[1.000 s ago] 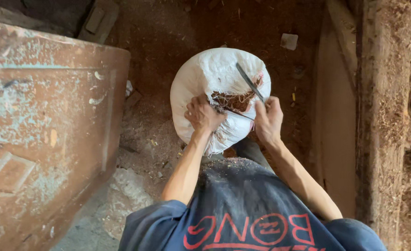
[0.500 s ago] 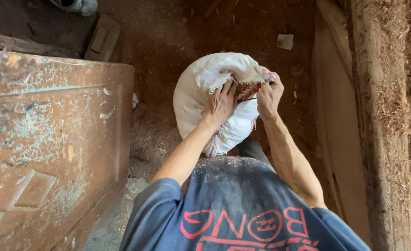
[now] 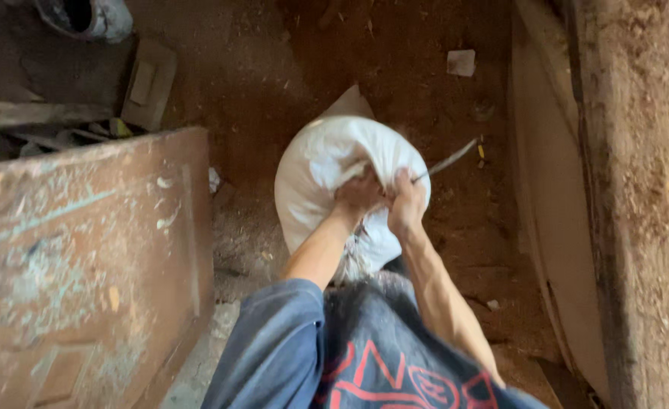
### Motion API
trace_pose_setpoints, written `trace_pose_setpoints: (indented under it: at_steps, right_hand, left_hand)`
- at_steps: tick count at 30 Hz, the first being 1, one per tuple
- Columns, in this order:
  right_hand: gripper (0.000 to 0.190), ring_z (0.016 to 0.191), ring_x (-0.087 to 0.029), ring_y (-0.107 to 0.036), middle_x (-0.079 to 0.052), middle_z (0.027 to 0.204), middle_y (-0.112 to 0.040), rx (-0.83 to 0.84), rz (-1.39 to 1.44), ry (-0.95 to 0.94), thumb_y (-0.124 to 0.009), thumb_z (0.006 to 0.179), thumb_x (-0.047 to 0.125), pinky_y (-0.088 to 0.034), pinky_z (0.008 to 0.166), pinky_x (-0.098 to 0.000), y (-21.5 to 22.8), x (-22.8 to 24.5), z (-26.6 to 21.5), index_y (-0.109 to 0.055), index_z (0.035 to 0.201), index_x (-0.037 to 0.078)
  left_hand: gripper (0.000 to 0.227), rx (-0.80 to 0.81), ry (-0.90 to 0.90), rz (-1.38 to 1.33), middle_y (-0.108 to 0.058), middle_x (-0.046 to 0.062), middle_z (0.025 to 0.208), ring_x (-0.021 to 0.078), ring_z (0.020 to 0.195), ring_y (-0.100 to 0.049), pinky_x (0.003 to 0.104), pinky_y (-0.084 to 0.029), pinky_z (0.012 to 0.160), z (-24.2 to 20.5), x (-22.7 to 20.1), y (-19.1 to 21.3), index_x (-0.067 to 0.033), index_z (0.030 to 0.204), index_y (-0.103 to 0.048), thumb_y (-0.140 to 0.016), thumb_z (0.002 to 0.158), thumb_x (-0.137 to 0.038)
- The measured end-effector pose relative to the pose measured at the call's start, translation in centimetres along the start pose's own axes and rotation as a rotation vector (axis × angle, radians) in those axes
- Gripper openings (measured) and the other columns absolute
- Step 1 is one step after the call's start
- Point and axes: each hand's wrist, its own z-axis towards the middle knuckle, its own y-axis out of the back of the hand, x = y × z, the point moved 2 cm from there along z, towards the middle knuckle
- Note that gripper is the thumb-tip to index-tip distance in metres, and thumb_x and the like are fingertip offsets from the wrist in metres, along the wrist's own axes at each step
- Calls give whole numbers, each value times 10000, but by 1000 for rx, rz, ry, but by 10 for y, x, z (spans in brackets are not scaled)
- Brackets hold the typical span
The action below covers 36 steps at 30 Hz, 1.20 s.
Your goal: The person gathers the top of a white sack filled with brown granular material and ties it shut using a long strip of material. They wrap the strip around the gathered opening and secure it with a knot.
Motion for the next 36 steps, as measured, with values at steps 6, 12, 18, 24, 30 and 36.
trace_pose_setpoints:
  at_steps: [6, 12, 18, 24, 30, 36]
  right_hand:
    - [193, 519, -53, -347, 59, 669, -442, 100, 74, 106, -575, 1047, 130, -259, 454, -236, 16, -22, 5, -511, 865, 127]
    - [212, 524, -59, -386, 45, 673, -459, -35, -251, 89, -539, 1044, 246, -292, 432, -252, 15, 3, 4, -570, 903, 91]
    - [329, 836, -90, -539, 14, 1076, -521, -86, -690, 774, -467, 1172, 279, -488, 721, -270, 45, 60, -24, -617, 1275, 5]
    - [349, 523, -49, -304, 62, 684, -444, 194, -220, 328, -444, 1145, 303, -248, 457, -235, 49, 72, -88, -605, 1018, 20]
    - [345, 538, -74, -363, 35, 653, -408, 477, -210, 392, -468, 1153, 303, -308, 483, -263, 12, 78, -127, -550, 948, 38]
    - [229, 905, -177, -556, -65, 994, -586, 556, -644, 566, -440, 1069, 127, -501, 841, -327, 0, 75, -103, -595, 1186, 6]
  left_hand:
    - [606, -15, -71, -185, -618, 251, 1252, 341, 980, -695, 435, -600, 763, 37, 32, -83, -8, 1349, -552, -560, 872, -381]
    - [537, -125, -33, -145, -645, 246, 1142, 355, 906, -688, 458, -573, 753, 34, 6, -3, -95, 1209, -625, -682, 752, -373]
    - [256, -688, -113, -203, -641, 124, 1195, 301, 1096, -657, 396, -564, 905, -57, -40, 89, -153, 1216, -604, -672, 997, -266]
    - [452, -841, 12, -158, -611, 141, 1139, 270, 1043, -579, 427, -482, 902, -152, -82, 117, -71, 1209, -618, -740, 883, -360]
    - [229, -890, 63, -190, -665, 35, 1038, 192, 949, -637, 349, -562, 830, -128, -98, 110, -137, 1162, -653, -691, 1009, -302]
    - [238, -834, 403, -611, -668, 61, 745, 141, 491, -541, 291, -389, 350, -149, -53, 145, -89, 981, -743, -579, 1071, -236]
